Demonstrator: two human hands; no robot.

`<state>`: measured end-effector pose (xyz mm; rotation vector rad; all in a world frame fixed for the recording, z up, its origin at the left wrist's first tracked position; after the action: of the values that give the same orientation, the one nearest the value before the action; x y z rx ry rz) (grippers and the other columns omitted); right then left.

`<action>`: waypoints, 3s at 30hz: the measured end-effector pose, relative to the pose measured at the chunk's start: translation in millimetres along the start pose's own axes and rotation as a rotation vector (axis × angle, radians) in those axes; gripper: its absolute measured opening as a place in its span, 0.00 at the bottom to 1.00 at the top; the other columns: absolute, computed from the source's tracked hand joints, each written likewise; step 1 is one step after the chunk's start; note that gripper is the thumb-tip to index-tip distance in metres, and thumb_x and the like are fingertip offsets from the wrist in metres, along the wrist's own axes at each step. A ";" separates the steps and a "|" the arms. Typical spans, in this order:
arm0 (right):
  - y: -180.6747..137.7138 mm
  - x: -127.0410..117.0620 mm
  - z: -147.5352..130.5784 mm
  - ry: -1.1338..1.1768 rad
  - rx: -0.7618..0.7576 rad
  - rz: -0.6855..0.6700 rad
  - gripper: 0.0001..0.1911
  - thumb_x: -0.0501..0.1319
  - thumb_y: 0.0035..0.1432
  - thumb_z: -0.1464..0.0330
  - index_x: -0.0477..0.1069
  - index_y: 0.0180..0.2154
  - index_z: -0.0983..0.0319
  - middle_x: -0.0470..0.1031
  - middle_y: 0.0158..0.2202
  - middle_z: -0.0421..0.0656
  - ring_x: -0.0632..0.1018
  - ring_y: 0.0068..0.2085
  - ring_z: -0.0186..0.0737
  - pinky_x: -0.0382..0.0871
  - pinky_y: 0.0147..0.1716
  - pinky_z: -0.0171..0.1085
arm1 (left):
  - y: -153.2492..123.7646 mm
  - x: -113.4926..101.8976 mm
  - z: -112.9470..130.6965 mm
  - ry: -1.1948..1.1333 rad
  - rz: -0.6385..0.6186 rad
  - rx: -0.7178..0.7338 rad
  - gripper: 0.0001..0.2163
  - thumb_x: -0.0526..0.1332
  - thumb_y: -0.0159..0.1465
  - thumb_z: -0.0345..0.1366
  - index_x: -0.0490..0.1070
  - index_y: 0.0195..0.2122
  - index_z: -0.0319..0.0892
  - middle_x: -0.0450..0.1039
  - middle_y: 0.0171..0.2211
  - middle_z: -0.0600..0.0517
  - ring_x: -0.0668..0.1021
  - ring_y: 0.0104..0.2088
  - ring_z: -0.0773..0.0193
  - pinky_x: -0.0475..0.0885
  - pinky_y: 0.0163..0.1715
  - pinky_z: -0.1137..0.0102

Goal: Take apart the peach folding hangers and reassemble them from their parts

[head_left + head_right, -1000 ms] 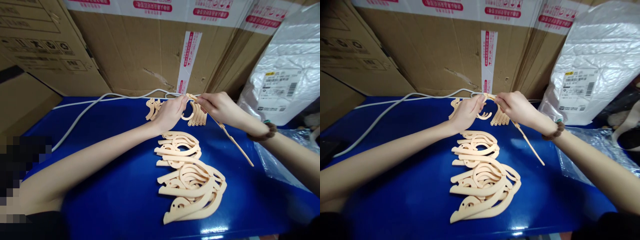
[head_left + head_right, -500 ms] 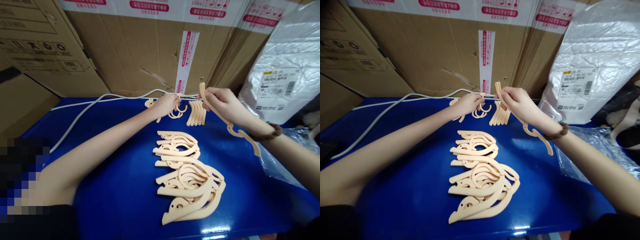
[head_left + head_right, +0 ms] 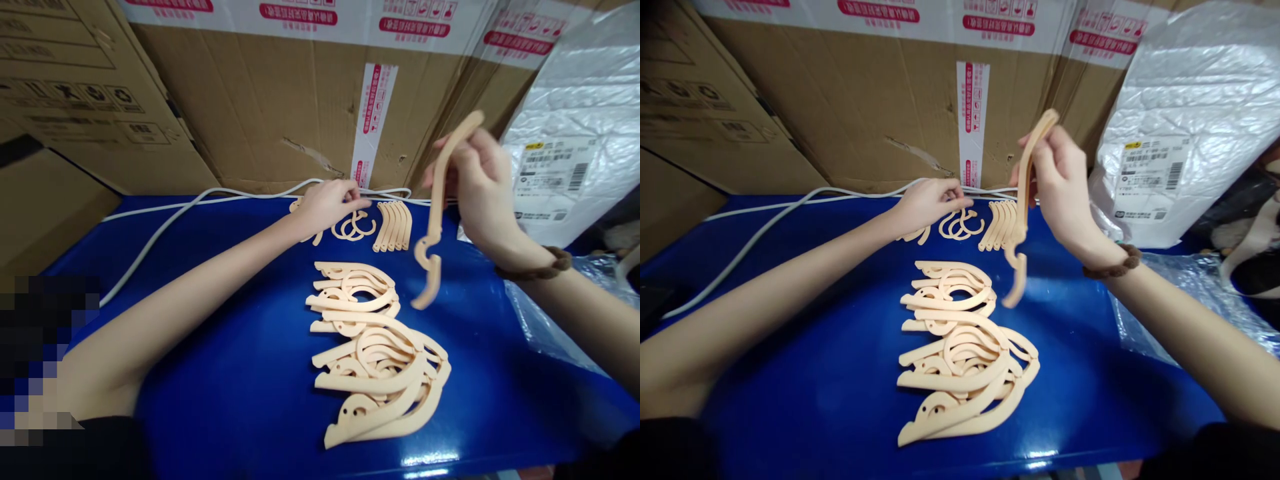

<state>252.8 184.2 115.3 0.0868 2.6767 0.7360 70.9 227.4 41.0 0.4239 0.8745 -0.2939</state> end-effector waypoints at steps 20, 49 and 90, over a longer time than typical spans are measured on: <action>-10.1 56.5 -3.4 -0.958 -0.308 -0.433 0.15 0.49 0.68 0.66 0.72 0.37 0.62 0.74 0.25 0.48 0.75 0.29 0.45 0.62 0.31 0.41 | -26.1 -20.6 25.2 -0.375 -0.026 -0.175 0.20 0.42 0.75 0.43 0.71 0.39 0.41 0.67 0.23 0.52 0.71 0.20 0.69 0.64 0.21 0.72; -58.0 -12.1 85.1 -1.076 -0.309 -0.708 0.15 0.46 0.66 0.69 0.69 0.46 0.62 0.74 0.51 0.53 0.78 0.41 0.48 0.68 0.29 0.39 | -6.6 4.7 -7.8 0.414 0.020 0.014 0.21 0.59 0.65 0.51 0.73 0.44 0.35 0.77 0.40 0.42 0.74 0.48 0.48 0.68 0.46 0.61; -50.4 -14.2 99.0 -0.861 -0.268 -0.654 0.13 0.50 0.64 0.70 0.70 0.46 0.59 0.72 0.52 0.50 0.79 0.48 0.49 0.74 0.43 0.45 | 3.6 9.9 26.0 0.360 -0.042 0.056 0.07 0.63 0.61 0.32 0.79 0.40 0.41 0.80 0.35 0.49 0.79 0.39 0.56 0.71 0.41 0.65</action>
<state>303.4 186.4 15.3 -0.4230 1.6217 0.6265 96.0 217.5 48.9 0.5201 1.2307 -0.2860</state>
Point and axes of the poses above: each hand's wrist, its own y-axis towards the middle knuckle, its own x-axis out of the palm, z = x × y, the point moved 6 cm from there along y, towards the middle knuckle
